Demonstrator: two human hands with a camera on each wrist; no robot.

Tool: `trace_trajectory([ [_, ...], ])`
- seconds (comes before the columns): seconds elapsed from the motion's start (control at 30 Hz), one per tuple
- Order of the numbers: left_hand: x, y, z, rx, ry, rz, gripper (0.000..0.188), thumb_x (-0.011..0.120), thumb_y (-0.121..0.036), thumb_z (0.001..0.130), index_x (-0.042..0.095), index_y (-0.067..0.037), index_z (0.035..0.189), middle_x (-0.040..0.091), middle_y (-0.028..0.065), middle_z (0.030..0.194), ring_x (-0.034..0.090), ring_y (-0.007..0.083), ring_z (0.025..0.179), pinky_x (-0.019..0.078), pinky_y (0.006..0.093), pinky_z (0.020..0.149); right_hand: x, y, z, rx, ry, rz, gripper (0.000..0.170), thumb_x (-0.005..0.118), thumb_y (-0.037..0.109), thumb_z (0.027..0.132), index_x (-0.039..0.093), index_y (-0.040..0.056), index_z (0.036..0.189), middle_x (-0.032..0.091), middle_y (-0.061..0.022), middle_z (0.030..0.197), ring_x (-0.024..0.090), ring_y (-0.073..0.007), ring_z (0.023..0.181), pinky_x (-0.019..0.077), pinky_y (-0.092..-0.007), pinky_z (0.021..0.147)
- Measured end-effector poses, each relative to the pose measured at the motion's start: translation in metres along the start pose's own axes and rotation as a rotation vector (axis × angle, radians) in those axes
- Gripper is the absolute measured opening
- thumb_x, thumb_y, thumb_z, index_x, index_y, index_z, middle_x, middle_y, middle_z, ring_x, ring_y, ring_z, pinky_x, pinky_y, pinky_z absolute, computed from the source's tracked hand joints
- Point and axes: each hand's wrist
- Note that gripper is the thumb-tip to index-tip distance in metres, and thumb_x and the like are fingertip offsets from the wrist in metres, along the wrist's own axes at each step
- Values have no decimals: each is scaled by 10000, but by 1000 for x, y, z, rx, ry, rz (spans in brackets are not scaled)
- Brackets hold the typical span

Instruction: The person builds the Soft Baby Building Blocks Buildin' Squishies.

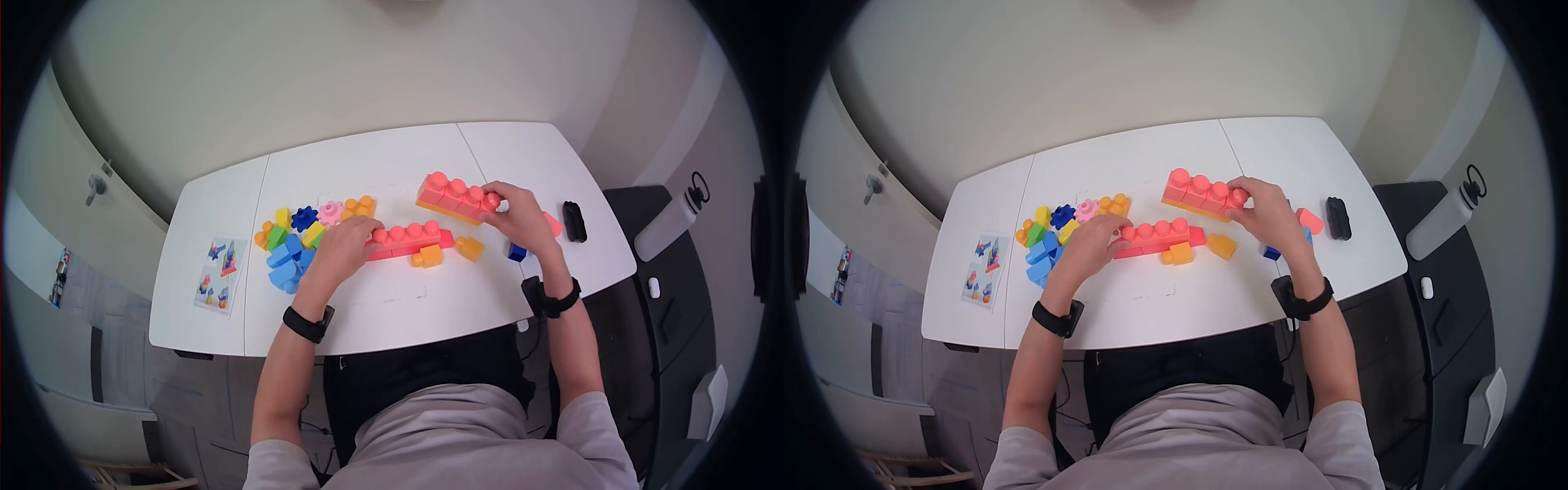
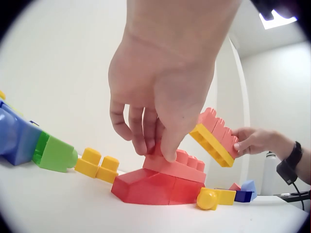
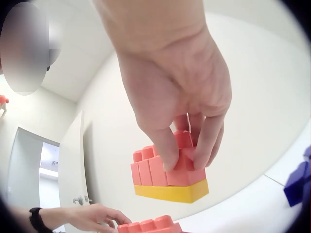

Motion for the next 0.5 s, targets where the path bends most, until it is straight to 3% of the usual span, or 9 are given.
trace_trajectory([
  [0.07, -4, -5, -2, -4, 6, -31, 272, 773, -112, 869, 708, -67, 1129, 727, 108, 1062, 704, 302, 987, 568, 407, 824, 9, -1, 5, -66, -46, 9, 374, 825, 51, 810, 710, -6, 1162, 740, -164, 1003, 715, -296, 906, 596, -374, 792],
  [0.23, -9, -9, -6, 19, 36, -44, 258, 779, -100, 851, 716, -77, 1100, 726, 94, 1040, 700, 304, 998, 573, 422, 809, 36, -2, 25, -80, 118, -99, 372, 811, 38, 810, 706, 0, 1165, 741, -188, 1033, 714, -354, 954, 583, -395, 856],
  [0.3, -12, -12, -6, -14, 119, 0, 351, 794, -111, 861, 685, -62, 1192, 714, 121, 1160, 712, 295, 991, 566, 404, 875, 42, 1, 33, -50, 164, -112, 379, 813, 43, 804, 709, 7, 1167, 743, -190, 1041, 713, -360, 960, 574, -405, 876],
  [0.43, -20, -18, -5, -20, 101, 5, 503, 817, -122, 840, 620, -98, 1303, 657, 105, 1293, 695, 293, 1055, 569, 411, 873, 60, -9, 47, -80, 329, -203, 403, 841, 68, 792, 722, 27, 1175, 748, -165, 1032, 712, -326, 966, 564, -383, 886],
  [0.5, -21, -16, -6, 41, -14, 16, 675, 846, -141, 813, 530, -121, 1408, 582, 106, 1398, 646, 304, 1176, 561, 419, 919, 65, -9, 49, -72, 383, -204, 407, 842, 72, 790, 723, 33, 1177, 749, -165, 1042, 712, -330, 980, 562, -389, 897],
])
Point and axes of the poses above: each hand's wrist, its own z-axis towards the middle knuckle, its own x-axis out of the palm, y = z × x
